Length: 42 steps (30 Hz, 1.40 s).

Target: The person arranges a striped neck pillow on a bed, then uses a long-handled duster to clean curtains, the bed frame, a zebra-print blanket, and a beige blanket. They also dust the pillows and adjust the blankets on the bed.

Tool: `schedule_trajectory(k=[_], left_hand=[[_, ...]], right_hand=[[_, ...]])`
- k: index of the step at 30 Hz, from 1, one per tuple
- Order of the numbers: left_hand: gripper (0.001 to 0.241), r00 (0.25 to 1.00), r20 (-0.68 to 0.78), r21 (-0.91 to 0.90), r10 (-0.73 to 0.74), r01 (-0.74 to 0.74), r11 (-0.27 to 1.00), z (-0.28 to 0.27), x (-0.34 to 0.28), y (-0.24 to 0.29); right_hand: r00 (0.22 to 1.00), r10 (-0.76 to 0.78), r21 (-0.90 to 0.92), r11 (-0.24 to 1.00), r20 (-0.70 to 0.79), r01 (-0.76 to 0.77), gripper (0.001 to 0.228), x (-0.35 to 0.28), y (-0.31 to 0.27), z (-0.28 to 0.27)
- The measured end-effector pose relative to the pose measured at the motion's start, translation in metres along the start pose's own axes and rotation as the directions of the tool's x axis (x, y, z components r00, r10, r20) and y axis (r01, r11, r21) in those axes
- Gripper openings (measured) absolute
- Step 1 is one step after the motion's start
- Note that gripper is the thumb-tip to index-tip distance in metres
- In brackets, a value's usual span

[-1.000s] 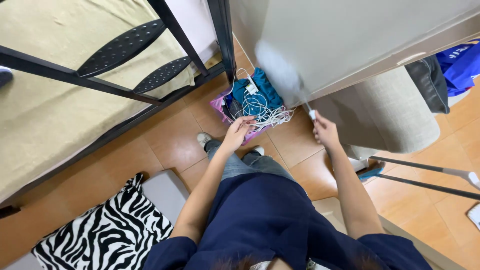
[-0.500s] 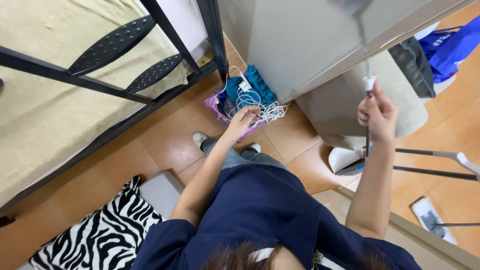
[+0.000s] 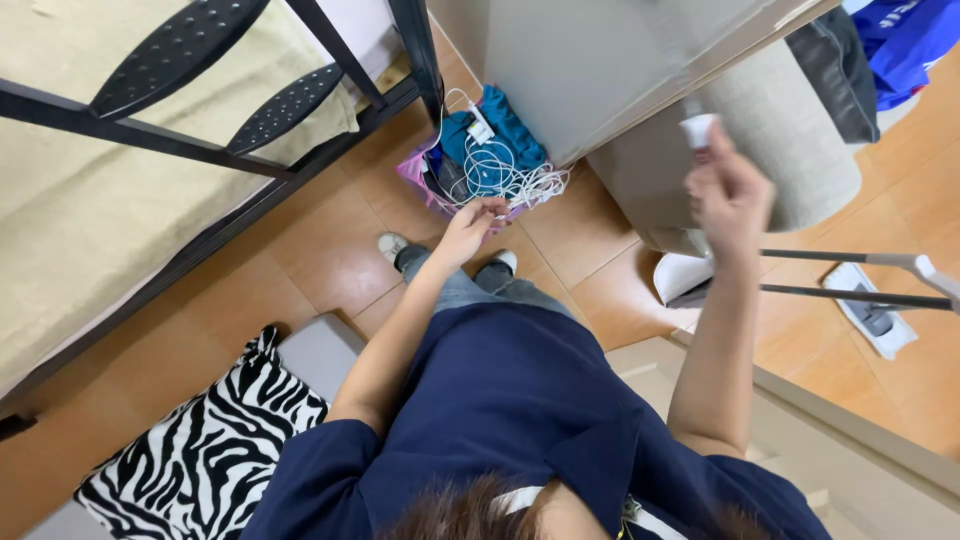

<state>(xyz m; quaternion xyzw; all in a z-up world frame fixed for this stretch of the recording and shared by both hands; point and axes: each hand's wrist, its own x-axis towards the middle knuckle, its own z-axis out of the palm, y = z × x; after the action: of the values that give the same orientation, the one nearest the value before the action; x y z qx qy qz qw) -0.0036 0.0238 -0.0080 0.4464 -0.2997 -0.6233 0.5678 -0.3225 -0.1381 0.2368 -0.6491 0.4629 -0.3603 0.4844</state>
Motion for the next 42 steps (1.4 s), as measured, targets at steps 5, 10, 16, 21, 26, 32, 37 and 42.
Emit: schedule_trajectory(k=[5, 10, 16, 21, 26, 32, 37, 42], left_hand=[[0.032, 1.000, -0.018, 0.079, 0.014, -0.012, 0.997, 0.008, 0.002, 0.005], [0.030, 0.991, 0.015, -0.029, 0.134, -0.134, 0.991, 0.004, 0.006, 0.010], [0.030, 0.992, -0.111, 0.020, 0.060, -0.058, 0.998, -0.019, -0.024, 0.028], [0.031, 0.979, -0.204, -0.021, 0.001, -0.006, 1.000, -0.037, -0.045, 0.009], [0.036, 0.965, -0.258, -0.063, -0.051, 0.036, 0.997, -0.024, -0.052, 0.021], [0.040, 0.960, -0.279, -0.018, -0.031, 0.027, 0.999, -0.024, -0.047, 0.022], [0.038, 0.936, -0.352, 0.002, 0.022, -0.023, 1.000, -0.033, -0.050, 0.008], [0.042, 0.865, -0.497, 0.092, 0.064, -0.021, 0.996, -0.064, -0.036, -0.053]], right_hand=[[0.992, -0.073, 0.508, 0.853, -0.104, 0.116, 0.040, -0.019, -0.012, -0.028], [0.984, 0.165, 0.100, 0.982, -0.064, -0.159, 0.039, -0.028, 0.132, -0.025], [0.998, 0.010, -0.237, 0.972, 0.070, 0.007, 0.036, -0.025, 0.105, 0.039], [0.997, -0.018, 0.248, 0.968, -0.069, 0.034, 0.040, -0.018, 0.009, 0.031], [0.978, -0.068, 0.530, 0.832, -0.198, 0.165, 0.042, -0.017, 0.040, 0.028], [0.995, 0.002, 0.096, 0.995, -0.101, 0.008, 0.040, -0.026, 0.170, 0.056], [0.984, 0.137, -0.225, 0.968, 0.117, -0.109, 0.037, -0.055, 0.150, 0.107], [0.891, 0.240, -0.091, 0.971, 0.385, -0.223, 0.040, -0.078, 0.120, 0.130]])
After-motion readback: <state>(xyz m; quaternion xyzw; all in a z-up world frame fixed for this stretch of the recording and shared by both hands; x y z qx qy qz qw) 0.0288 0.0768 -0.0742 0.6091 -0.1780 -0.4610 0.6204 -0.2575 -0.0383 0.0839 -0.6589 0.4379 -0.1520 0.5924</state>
